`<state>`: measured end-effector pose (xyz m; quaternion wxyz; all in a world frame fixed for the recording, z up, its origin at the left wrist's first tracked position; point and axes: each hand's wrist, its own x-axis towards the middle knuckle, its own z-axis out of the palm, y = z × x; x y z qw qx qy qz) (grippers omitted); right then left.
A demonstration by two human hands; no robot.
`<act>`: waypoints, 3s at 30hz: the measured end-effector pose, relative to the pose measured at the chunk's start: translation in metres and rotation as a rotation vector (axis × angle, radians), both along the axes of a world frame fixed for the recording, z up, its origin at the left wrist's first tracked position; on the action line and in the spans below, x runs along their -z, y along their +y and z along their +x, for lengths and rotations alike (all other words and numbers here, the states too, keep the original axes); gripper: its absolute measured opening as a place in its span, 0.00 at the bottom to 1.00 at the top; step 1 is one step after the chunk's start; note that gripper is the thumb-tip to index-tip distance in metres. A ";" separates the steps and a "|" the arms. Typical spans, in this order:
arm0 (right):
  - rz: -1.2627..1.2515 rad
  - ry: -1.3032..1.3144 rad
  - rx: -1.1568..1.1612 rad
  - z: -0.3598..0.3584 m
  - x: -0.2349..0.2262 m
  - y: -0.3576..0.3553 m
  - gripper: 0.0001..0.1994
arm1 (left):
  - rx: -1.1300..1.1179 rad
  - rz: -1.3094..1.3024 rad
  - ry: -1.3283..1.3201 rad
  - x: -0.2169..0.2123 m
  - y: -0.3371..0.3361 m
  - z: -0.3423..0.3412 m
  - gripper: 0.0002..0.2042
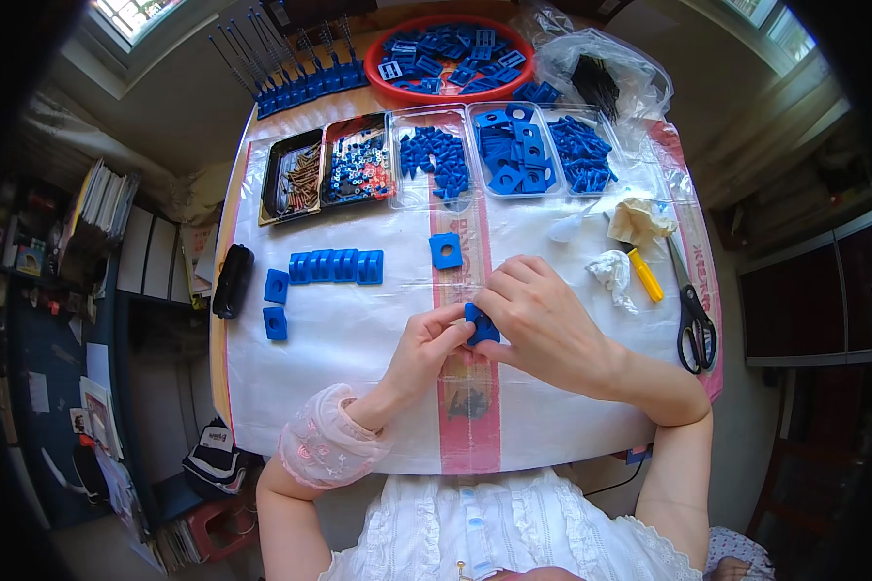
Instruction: Manually assemble and glue small plastic electronic housing components.
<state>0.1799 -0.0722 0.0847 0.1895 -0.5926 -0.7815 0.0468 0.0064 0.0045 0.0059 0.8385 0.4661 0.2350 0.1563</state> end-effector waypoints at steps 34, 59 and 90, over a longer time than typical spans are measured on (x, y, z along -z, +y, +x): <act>-0.282 0.843 0.243 0.026 0.020 -0.022 0.15 | 0.091 -0.001 -0.078 -0.004 0.001 0.003 0.18; -0.427 1.539 0.098 0.020 0.080 -0.026 0.13 | 0.144 0.147 -0.021 -0.002 -0.004 0.003 0.18; -0.396 1.510 0.079 0.019 0.082 -0.026 0.14 | 0.152 0.179 0.003 0.001 -0.004 0.003 0.19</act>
